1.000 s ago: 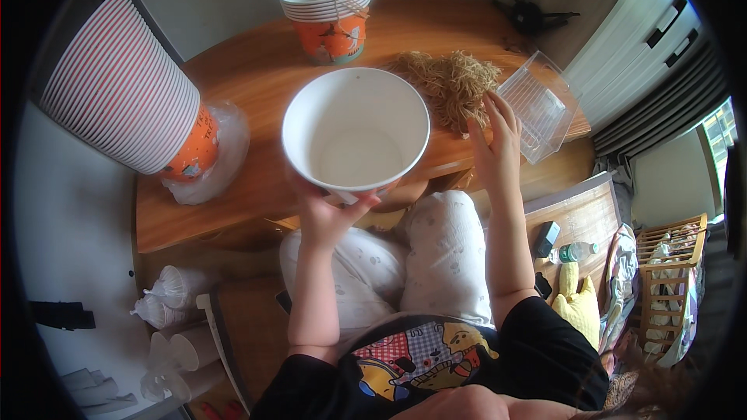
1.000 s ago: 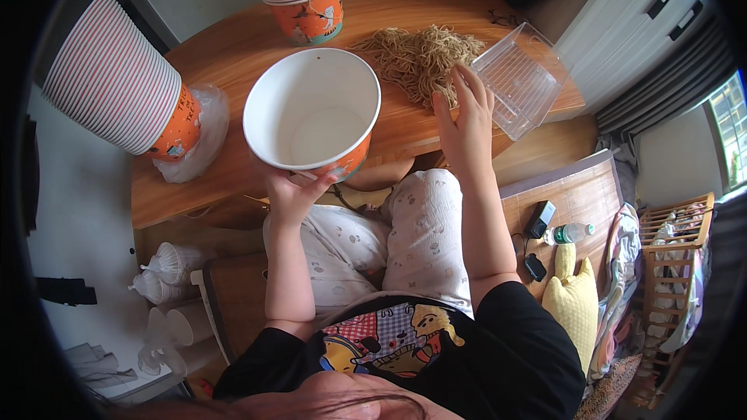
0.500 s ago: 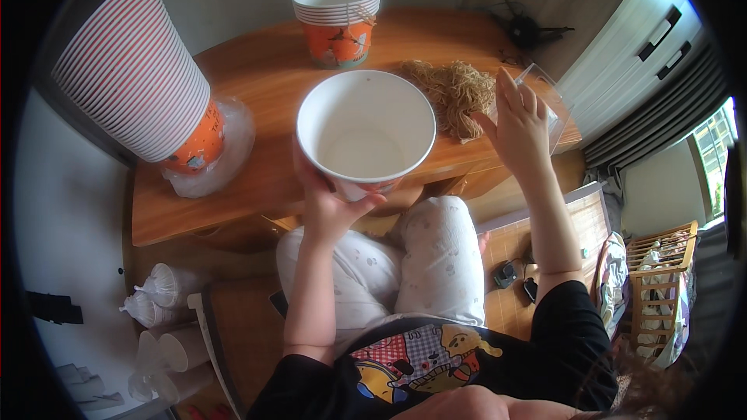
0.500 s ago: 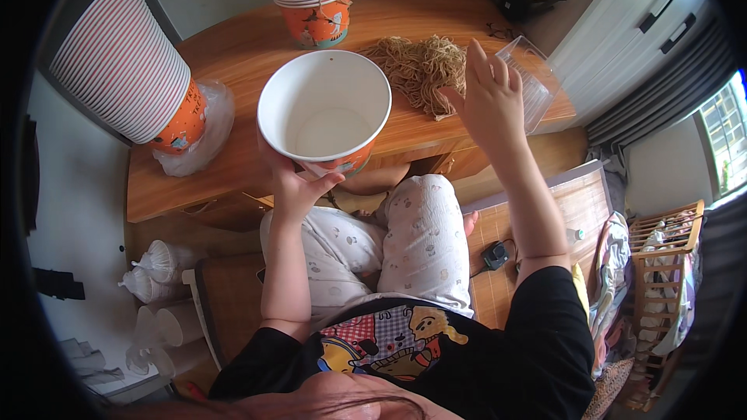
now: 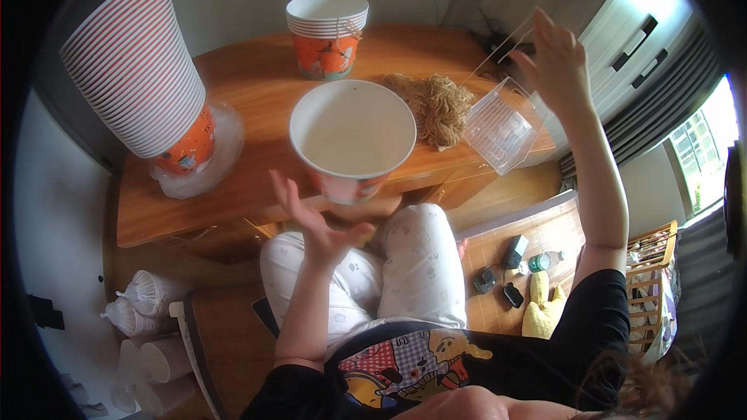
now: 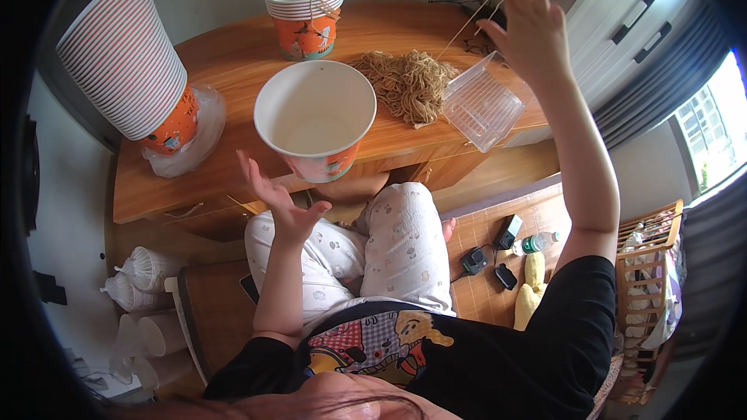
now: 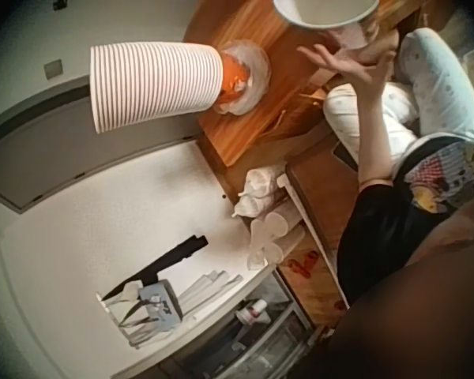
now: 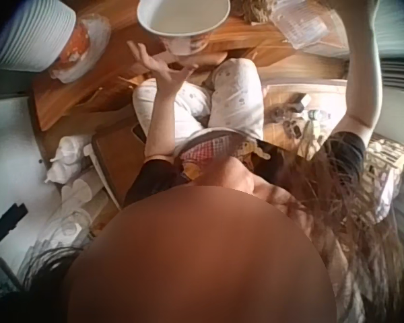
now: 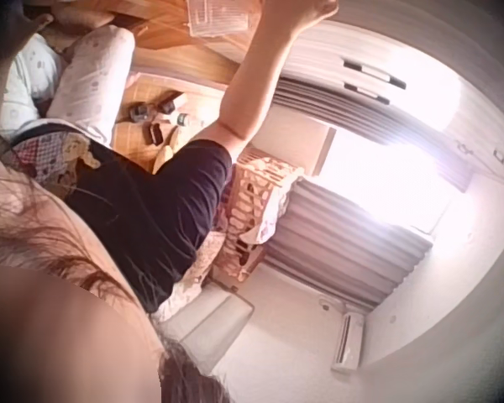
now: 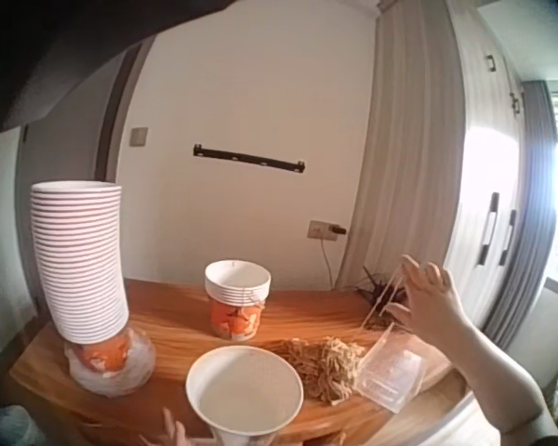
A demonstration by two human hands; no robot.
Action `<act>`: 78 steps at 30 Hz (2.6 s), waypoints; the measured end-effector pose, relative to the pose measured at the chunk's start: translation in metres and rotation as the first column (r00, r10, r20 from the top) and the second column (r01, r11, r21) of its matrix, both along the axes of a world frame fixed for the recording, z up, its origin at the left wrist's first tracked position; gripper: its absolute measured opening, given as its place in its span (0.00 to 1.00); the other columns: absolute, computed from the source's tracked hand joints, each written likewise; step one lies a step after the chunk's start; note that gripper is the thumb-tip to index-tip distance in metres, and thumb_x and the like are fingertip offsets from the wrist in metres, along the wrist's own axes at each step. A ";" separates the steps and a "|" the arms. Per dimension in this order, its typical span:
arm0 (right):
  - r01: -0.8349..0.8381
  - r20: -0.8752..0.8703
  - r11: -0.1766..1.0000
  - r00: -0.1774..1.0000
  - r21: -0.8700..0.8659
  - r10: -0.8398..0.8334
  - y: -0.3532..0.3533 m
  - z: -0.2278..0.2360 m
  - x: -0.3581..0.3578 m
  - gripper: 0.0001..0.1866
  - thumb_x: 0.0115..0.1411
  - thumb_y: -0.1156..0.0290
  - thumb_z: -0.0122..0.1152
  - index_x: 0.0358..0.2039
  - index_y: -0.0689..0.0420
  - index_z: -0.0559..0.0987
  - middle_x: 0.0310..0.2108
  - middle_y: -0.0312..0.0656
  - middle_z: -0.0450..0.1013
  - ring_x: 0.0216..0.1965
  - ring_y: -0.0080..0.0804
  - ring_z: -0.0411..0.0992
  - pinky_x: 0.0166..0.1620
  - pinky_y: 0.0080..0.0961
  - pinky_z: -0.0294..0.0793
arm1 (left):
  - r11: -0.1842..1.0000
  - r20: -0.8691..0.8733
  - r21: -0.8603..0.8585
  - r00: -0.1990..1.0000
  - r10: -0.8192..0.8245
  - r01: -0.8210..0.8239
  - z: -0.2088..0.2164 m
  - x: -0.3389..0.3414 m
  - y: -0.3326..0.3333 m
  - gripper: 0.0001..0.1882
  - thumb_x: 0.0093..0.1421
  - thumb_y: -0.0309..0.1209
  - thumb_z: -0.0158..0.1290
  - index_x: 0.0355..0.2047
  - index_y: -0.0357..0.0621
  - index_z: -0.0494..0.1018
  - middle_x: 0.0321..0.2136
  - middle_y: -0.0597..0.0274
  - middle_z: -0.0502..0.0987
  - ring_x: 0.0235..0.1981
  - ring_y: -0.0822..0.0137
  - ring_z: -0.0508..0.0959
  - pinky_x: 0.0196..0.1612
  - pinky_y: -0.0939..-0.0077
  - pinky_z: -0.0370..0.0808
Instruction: Tying thin decorative or functional strings to the rims of paper buckets.
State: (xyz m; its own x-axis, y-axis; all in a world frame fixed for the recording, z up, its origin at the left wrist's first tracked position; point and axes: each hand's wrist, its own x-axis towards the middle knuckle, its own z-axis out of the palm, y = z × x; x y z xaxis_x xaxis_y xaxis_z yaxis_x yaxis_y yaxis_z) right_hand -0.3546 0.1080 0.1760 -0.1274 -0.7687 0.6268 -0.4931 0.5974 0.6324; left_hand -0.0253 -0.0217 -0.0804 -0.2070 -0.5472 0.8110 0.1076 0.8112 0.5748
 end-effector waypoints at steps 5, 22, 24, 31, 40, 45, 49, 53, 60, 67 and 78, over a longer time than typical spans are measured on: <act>-0.020 -0.048 0.984 0.999 -0.176 0.012 0.031 0.034 0.044 0.35 0.64 0.49 0.55 0.65 0.56 0.63 0.66 0.33 0.57 0.58 0.37 0.63 0.59 0.42 0.64 | 0.907 0.030 0.116 0.912 -0.410 0.404 -0.003 0.011 0.039 0.50 0.55 0.61 0.57 0.67 0.52 0.47 0.70 0.43 0.36 0.71 0.48 0.43 0.67 0.48 0.50; -0.954 0.924 0.297 -0.084 0.033 -0.373 0.177 -0.193 0.228 0.23 0.68 0.58 0.48 0.51 0.66 0.73 0.58 0.54 0.65 0.58 0.53 0.63 0.61 0.41 0.63 | -0.352 -0.675 0.666 0.331 -0.659 0.657 -0.019 0.002 0.124 0.23 0.71 0.45 0.39 0.54 0.40 0.69 0.42 0.59 0.79 0.43 0.66 0.79 0.47 0.71 0.76; -0.948 0.924 0.267 -0.250 -0.172 -0.290 0.182 -0.234 0.232 0.22 0.69 0.59 0.47 0.48 0.67 0.75 0.55 0.57 0.67 0.56 0.54 0.66 0.60 0.40 0.64 | -0.273 -0.629 0.709 0.409 -0.661 0.650 -0.005 0.012 0.124 0.21 0.72 0.44 0.39 0.49 0.40 0.71 0.31 0.64 0.75 0.34 0.70 0.76 0.41 0.74 0.75; -0.832 0.945 0.551 -0.227 -0.062 -0.236 0.185 -0.271 0.268 0.21 0.67 0.58 0.49 0.45 0.66 0.77 0.53 0.54 0.69 0.54 0.52 0.68 0.58 0.38 0.66 | -0.140 -0.539 0.696 0.383 -0.750 0.705 0.042 0.043 0.131 0.18 0.71 0.45 0.41 0.31 0.46 0.66 0.17 0.76 0.53 0.17 0.80 0.54 0.22 0.83 0.56; -0.853 0.939 0.498 -0.287 -0.158 -0.193 0.179 -0.277 0.273 0.23 0.67 0.56 0.49 0.44 0.67 0.78 0.52 0.54 0.71 0.55 0.50 0.68 0.58 0.37 0.67 | 0.045 -0.306 0.725 0.380 -0.873 0.687 0.071 0.064 0.151 0.19 0.72 0.45 0.40 0.29 0.47 0.62 0.17 0.77 0.52 0.16 0.82 0.51 0.19 0.85 0.49; -0.911 0.918 0.408 -0.211 -0.061 -0.335 0.166 -0.281 0.272 0.24 0.66 0.55 0.50 0.44 0.67 0.78 0.51 0.55 0.71 0.54 0.50 0.68 0.58 0.37 0.66 | 0.070 -0.308 0.687 0.377 -0.873 0.723 0.080 0.077 0.157 0.18 0.73 0.44 0.39 0.29 0.47 0.62 0.18 0.76 0.54 0.17 0.82 0.53 0.20 0.86 0.50; -0.936 0.941 0.353 -0.128 -0.009 -0.313 0.157 -0.281 0.280 0.25 0.66 0.55 0.51 0.49 0.66 0.75 0.51 0.55 0.71 0.53 0.52 0.69 0.57 0.39 0.67 | 0.113 -0.250 0.698 0.388 -0.887 0.707 0.086 0.082 0.157 0.17 0.73 0.43 0.38 0.30 0.46 0.62 0.20 0.76 0.57 0.18 0.83 0.53 0.20 0.87 0.51; -0.809 0.967 0.560 -0.248 -0.178 -0.052 0.145 -0.249 0.265 0.24 0.61 0.59 0.59 0.53 0.60 0.74 0.45 0.55 0.74 0.49 0.52 0.72 0.53 0.38 0.71 | 0.323 -0.052 0.700 0.496 -0.867 0.637 0.088 0.088 0.156 0.16 0.73 0.41 0.38 0.31 0.46 0.63 0.21 0.75 0.57 0.21 0.83 0.54 0.23 0.86 0.52; -0.251 0.586 0.533 -0.241 -0.808 0.774 0.138 -0.188 0.252 0.18 0.56 0.73 0.66 0.48 0.63 0.77 0.43 0.43 0.71 0.44 0.33 0.70 0.47 0.25 0.68 | 0.619 0.284 0.634 0.606 -0.743 0.462 0.090 0.080 0.153 0.07 0.69 0.29 0.43 0.35 0.38 0.67 0.25 0.52 0.73 0.28 0.63 0.76 0.34 0.73 0.70; -0.345 0.608 0.506 -0.352 -0.791 0.711 0.101 -0.186 0.253 0.19 0.53 0.70 0.69 0.46 0.57 0.82 0.45 0.44 0.71 0.46 0.35 0.68 0.50 0.28 0.67 | 0.757 0.306 0.500 0.732 -0.609 0.420 0.059 0.053 0.141 0.11 0.63 0.24 0.46 0.45 0.36 0.71 0.33 0.42 0.78 0.39 0.42 0.79 0.39 0.61 0.75; -0.304 0.641 0.578 -0.176 -0.757 0.747 0.067 -0.202 0.209 0.10 0.44 0.67 0.75 0.29 0.53 0.86 0.38 0.38 0.77 0.43 0.35 0.69 0.47 0.29 0.66 | 0.688 0.319 0.618 0.678 -0.662 0.381 0.040 0.009 0.107 0.06 0.62 0.26 0.48 0.39 0.40 0.71 0.29 0.44 0.77 0.33 0.41 0.77 0.32 0.58 0.74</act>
